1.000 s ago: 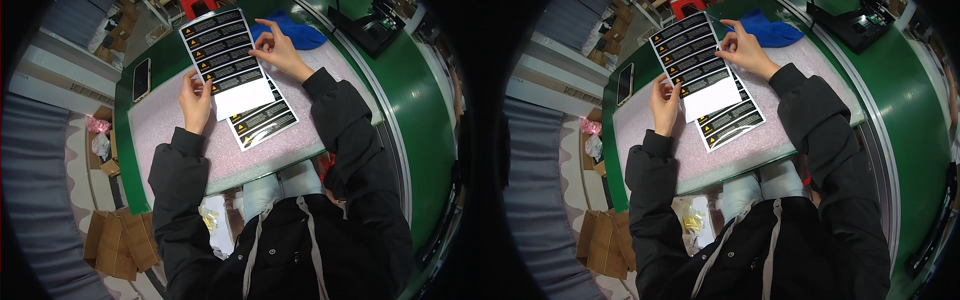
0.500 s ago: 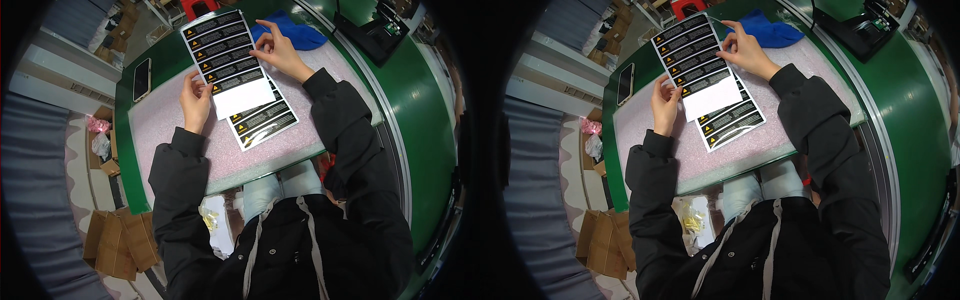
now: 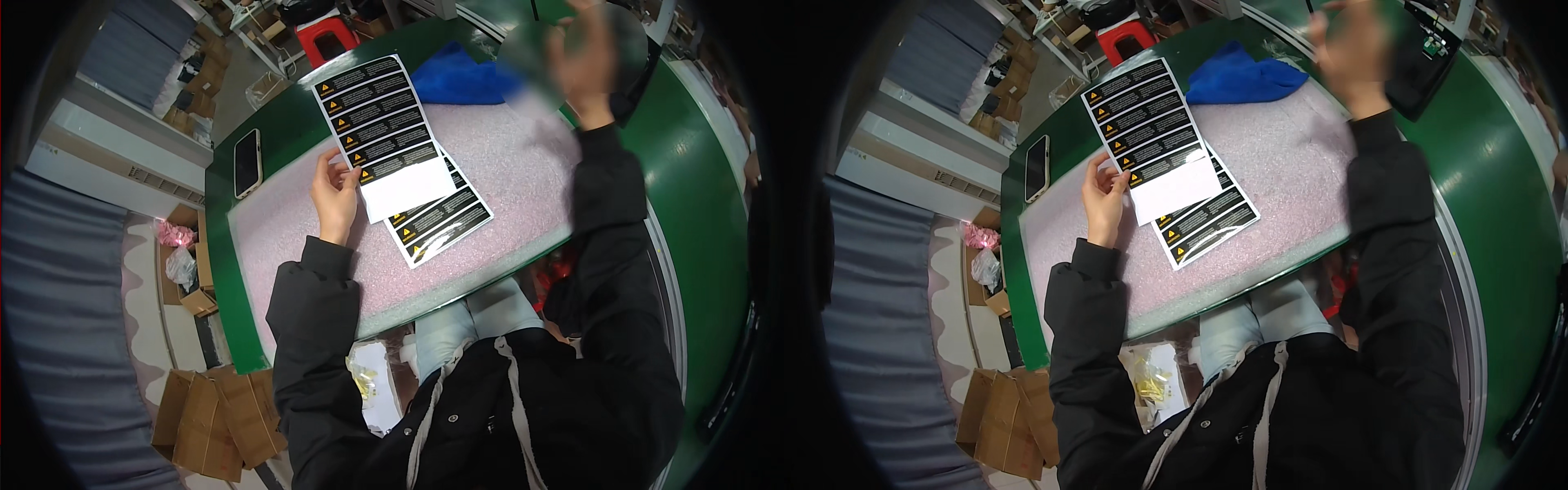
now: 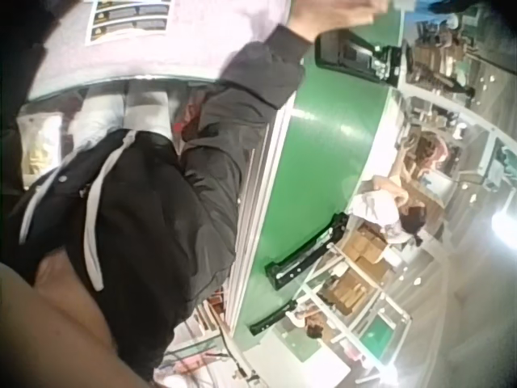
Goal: Manually applying warning and instructional stickers to black plastic electronic housings at a factory workbench.
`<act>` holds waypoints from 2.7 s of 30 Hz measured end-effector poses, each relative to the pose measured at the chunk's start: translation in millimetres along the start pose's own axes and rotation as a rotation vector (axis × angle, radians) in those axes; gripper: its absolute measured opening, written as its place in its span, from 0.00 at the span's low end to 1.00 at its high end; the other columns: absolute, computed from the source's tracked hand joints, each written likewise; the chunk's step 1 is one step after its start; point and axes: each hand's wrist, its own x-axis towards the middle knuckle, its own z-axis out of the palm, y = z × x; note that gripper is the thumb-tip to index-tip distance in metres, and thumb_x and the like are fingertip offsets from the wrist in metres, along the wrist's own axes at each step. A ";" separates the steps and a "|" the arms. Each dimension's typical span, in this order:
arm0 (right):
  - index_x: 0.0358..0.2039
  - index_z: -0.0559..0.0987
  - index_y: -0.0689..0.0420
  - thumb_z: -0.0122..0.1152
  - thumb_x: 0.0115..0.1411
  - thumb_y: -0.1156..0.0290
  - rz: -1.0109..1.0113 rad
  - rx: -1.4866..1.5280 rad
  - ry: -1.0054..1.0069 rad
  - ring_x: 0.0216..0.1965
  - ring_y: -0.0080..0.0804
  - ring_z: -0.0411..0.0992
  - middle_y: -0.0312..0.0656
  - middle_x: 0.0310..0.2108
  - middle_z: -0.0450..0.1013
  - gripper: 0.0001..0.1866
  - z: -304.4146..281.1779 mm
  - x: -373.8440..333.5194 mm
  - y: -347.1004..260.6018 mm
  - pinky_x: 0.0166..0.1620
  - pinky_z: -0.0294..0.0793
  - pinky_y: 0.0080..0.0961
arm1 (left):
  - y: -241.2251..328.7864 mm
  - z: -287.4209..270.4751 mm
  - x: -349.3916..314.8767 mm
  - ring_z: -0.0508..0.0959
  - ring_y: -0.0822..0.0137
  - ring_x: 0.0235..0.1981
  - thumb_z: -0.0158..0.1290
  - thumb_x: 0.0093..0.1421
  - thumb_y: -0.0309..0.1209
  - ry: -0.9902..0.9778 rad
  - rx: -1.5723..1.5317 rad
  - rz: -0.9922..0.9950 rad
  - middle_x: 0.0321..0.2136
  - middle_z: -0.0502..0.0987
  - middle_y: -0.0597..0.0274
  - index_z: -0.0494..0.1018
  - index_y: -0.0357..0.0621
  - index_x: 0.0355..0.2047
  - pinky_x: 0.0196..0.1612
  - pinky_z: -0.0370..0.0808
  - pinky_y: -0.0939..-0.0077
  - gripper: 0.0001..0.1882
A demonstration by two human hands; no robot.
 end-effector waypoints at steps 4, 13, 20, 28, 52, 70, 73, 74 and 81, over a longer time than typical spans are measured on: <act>0.60 0.53 0.55 0.55 0.55 0.55 0.266 -0.613 -0.098 0.53 0.49 0.64 0.55 0.53 0.62 0.37 -74.2 45.3 131.8 0.53 0.60 0.45 | -0.1 0.7 -0.9 0.75 0.74 0.28 0.51 0.53 0.16 -0.011 0.017 -0.017 0.28 0.76 0.58 0.65 0.36 0.47 0.33 0.71 0.83 0.20; 0.62 0.43 0.59 0.54 0.50 0.48 1.197 -1.033 -0.590 0.56 0.60 0.57 0.64 0.56 0.55 0.48 -187.4 -54.3 380.1 0.57 0.51 0.51 | -2.1 0.3 1.1 0.75 0.74 0.27 0.52 0.52 0.16 -0.004 0.026 0.019 0.28 0.76 0.58 0.66 0.37 0.46 0.32 0.71 0.83 0.19; 0.60 0.44 0.65 0.54 0.51 0.51 1.353 -0.927 -0.398 0.56 0.57 0.57 0.64 0.56 0.54 0.46 -192.5 -80.5 476.1 0.57 0.54 0.45 | -0.1 -0.5 -0.2 0.72 0.75 0.29 0.52 0.54 0.18 -0.027 0.070 -0.015 0.28 0.72 0.63 0.64 0.38 0.48 0.32 0.70 0.85 0.20; 0.58 0.53 0.69 0.53 0.53 0.55 1.348 -1.051 -0.405 0.56 0.54 0.58 0.62 0.56 0.55 0.40 -159.9 -89.1 503.8 0.55 0.58 0.41 | -5.1 -0.9 0.2 0.73 0.74 0.29 0.52 0.54 0.18 -0.057 0.090 0.032 0.29 0.72 0.62 0.64 0.38 0.48 0.32 0.71 0.84 0.20; 0.61 0.45 0.60 0.48 0.58 0.68 0.412 -0.552 -0.183 0.49 0.58 0.64 0.60 0.52 0.60 0.34 -229.3 55.0 90.3 0.50 0.63 0.41 | -12.6 -8.0 -2.3 0.74 0.72 0.23 0.58 0.49 0.25 -0.125 0.257 0.131 0.22 0.76 0.61 0.72 0.37 0.35 0.27 0.71 0.79 0.12; 0.59 0.56 0.58 0.51 0.44 0.88 -0.279 -0.246 -0.602 0.44 0.40 0.69 0.47 0.43 0.68 0.39 -159.9 98.4 -55.6 0.47 0.69 0.31 | 80.0 9.2 -166.3 0.74 0.72 0.30 0.51 0.56 0.25 0.090 0.164 0.171 0.28 0.76 0.61 0.74 0.38 0.34 0.34 0.69 0.80 0.06; 0.58 0.61 0.56 0.53 0.45 0.79 -0.661 -0.347 -0.663 0.38 0.37 0.66 0.44 0.38 0.67 0.35 -119.3 100.4 -90.5 0.41 0.67 0.28 | 106.7 22.8 -183.8 0.73 0.73 0.30 0.50 0.57 0.24 0.016 0.137 0.194 0.29 0.75 0.61 0.73 0.37 0.35 0.34 0.68 0.81 0.06; 0.57 0.63 0.55 0.54 0.47 0.76 -0.750 -0.425 -0.691 0.36 0.35 0.66 0.42 0.37 0.67 0.33 -109.7 94.7 -102.6 0.39 0.67 0.26 | 114.5 25.1 -184.8 0.73 0.72 0.29 0.50 0.57 0.24 0.030 0.076 0.192 0.29 0.76 0.60 0.73 0.37 0.34 0.34 0.68 0.80 0.06; 0.51 0.72 0.42 0.55 0.47 0.73 -0.913 -0.198 -0.533 0.33 0.31 0.67 0.39 0.36 0.69 0.27 -90.7 45.6 -148.4 0.36 0.67 0.25 | 146.0 47.2 -173.0 0.73 0.70 0.32 0.44 0.63 0.31 -0.068 -0.240 0.090 0.32 0.75 0.56 0.69 0.35 0.41 0.38 0.67 0.80 0.12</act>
